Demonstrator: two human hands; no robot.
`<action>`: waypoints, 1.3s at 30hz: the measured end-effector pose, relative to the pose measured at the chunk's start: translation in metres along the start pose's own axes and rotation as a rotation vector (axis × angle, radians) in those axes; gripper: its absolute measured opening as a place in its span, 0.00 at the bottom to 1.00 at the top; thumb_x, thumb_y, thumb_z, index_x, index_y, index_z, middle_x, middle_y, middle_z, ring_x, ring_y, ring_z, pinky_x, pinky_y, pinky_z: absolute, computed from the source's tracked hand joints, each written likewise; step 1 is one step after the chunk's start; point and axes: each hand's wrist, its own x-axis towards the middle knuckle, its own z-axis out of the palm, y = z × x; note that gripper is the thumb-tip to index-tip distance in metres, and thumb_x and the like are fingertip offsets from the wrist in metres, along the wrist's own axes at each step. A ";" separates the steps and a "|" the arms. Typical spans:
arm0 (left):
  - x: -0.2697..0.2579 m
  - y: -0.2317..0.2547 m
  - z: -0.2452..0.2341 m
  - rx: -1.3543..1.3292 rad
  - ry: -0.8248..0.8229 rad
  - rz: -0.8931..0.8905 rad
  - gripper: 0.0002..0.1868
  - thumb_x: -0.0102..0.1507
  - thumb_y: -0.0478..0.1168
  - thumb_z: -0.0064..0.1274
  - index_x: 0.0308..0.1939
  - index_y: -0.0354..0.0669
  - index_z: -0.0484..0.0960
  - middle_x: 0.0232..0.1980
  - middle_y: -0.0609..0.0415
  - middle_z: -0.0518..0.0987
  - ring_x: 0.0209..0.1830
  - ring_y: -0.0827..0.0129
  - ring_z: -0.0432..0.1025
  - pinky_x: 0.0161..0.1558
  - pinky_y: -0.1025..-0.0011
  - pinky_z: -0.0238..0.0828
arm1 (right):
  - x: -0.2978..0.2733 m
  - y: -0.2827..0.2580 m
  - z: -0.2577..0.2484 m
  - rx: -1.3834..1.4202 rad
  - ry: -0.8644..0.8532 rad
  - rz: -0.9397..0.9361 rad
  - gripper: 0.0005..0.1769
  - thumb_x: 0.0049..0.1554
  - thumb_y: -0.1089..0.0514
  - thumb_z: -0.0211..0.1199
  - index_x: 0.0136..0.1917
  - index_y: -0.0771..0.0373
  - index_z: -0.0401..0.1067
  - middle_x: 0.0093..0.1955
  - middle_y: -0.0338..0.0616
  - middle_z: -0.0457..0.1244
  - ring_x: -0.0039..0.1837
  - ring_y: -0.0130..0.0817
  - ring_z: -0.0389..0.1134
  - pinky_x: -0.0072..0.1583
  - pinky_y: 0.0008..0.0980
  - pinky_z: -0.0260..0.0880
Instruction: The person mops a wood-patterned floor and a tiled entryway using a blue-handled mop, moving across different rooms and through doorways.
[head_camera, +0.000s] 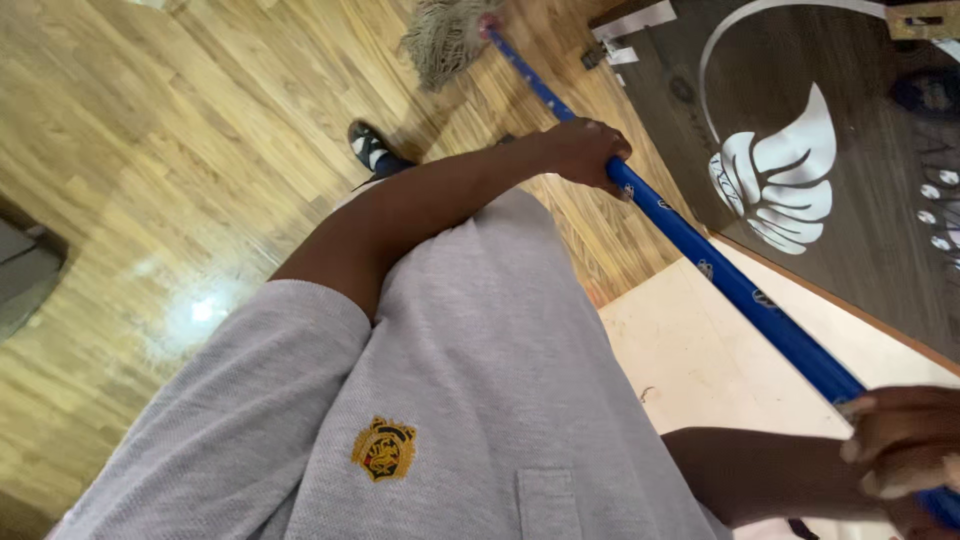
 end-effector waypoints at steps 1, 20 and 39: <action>-0.005 -0.004 -0.003 0.004 0.005 0.012 0.35 0.56 0.74 0.62 0.33 0.43 0.82 0.41 0.51 0.80 0.44 0.55 0.77 0.45 0.57 0.73 | -0.012 0.006 0.009 -0.001 0.024 0.005 0.11 0.52 0.43 0.69 0.41 0.41 0.68 0.39 0.33 0.68 0.46 0.28 0.72 0.56 0.39 0.73; -0.251 -0.198 -0.065 0.109 0.000 -0.292 0.32 0.50 0.75 0.59 0.37 0.54 0.90 0.44 0.45 0.82 0.48 0.46 0.77 0.43 0.47 0.73 | 0.333 0.039 0.122 0.834 0.988 -0.425 0.30 0.70 0.36 0.44 0.69 0.58 0.71 0.26 0.33 0.54 0.28 0.22 0.56 0.42 0.34 0.68; -0.467 -0.333 -0.072 0.192 0.895 -1.014 0.20 0.57 0.51 0.70 0.36 0.40 0.82 0.43 0.45 0.79 0.56 0.45 0.69 0.54 0.48 0.62 | 0.647 0.025 0.075 0.717 0.135 -0.326 0.15 0.68 0.60 0.63 0.66 0.65 0.71 0.44 0.42 0.63 0.53 0.34 0.69 0.72 0.43 0.69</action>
